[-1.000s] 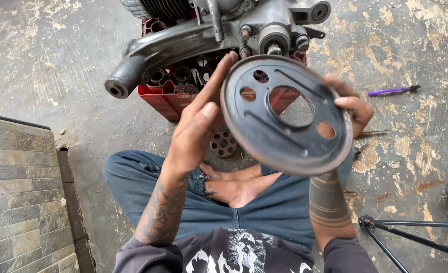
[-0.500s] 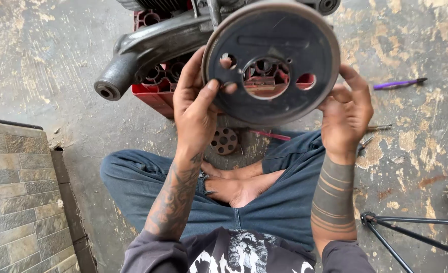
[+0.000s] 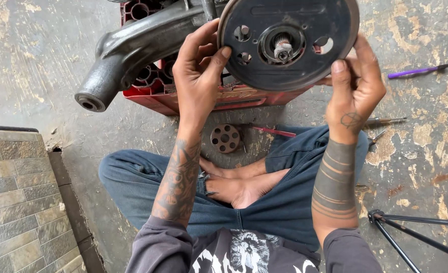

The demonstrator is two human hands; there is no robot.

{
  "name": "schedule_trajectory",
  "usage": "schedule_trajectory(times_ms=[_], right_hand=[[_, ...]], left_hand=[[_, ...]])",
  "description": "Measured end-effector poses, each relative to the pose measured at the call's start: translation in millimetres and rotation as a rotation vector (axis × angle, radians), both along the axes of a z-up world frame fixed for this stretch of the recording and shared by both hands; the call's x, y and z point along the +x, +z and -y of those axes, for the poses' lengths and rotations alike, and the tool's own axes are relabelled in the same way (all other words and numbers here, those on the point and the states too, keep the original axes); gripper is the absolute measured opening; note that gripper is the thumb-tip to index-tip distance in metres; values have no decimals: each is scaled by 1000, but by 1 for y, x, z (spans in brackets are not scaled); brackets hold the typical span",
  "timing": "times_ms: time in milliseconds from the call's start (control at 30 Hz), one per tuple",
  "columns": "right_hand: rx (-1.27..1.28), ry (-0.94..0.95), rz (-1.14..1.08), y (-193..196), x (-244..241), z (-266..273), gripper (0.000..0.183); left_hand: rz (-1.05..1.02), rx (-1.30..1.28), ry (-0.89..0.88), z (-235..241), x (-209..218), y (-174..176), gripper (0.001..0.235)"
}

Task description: Disassembling a motorcycle engine and wheel hub assembly to inspect internal components

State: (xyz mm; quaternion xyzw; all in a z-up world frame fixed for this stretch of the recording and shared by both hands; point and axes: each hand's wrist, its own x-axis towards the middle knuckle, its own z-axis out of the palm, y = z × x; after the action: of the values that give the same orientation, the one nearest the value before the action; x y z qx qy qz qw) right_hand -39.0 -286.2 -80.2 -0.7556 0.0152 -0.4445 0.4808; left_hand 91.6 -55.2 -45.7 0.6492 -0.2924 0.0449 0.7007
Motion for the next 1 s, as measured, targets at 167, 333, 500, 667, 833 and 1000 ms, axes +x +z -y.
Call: schedule_trajectory(times_ms=[167, 333, 500, 667, 833, 1000], right_hand=[[35, 53, 7, 7, 11, 2, 37], [76, 31, 13, 1, 16, 4, 39], [-4, -55, 15, 1, 18, 2, 40], [-31, -73, 2, 3, 18, -2, 39], [-81, -81, -25, 7, 25, 1, 40], [2, -69, -10, 5, 29, 7, 35]], left_hand=[[-7, 4, 17, 10, 14, -14, 41], [31, 64, 64, 12, 16, -10, 40], [66, 107, 93, 12, 16, -4, 41], [95, 121, 78, 14, 24, -4, 42], [165, 168, 104, 14, 28, -9, 43], [100, 113, 28, 13, 30, -20, 45]])
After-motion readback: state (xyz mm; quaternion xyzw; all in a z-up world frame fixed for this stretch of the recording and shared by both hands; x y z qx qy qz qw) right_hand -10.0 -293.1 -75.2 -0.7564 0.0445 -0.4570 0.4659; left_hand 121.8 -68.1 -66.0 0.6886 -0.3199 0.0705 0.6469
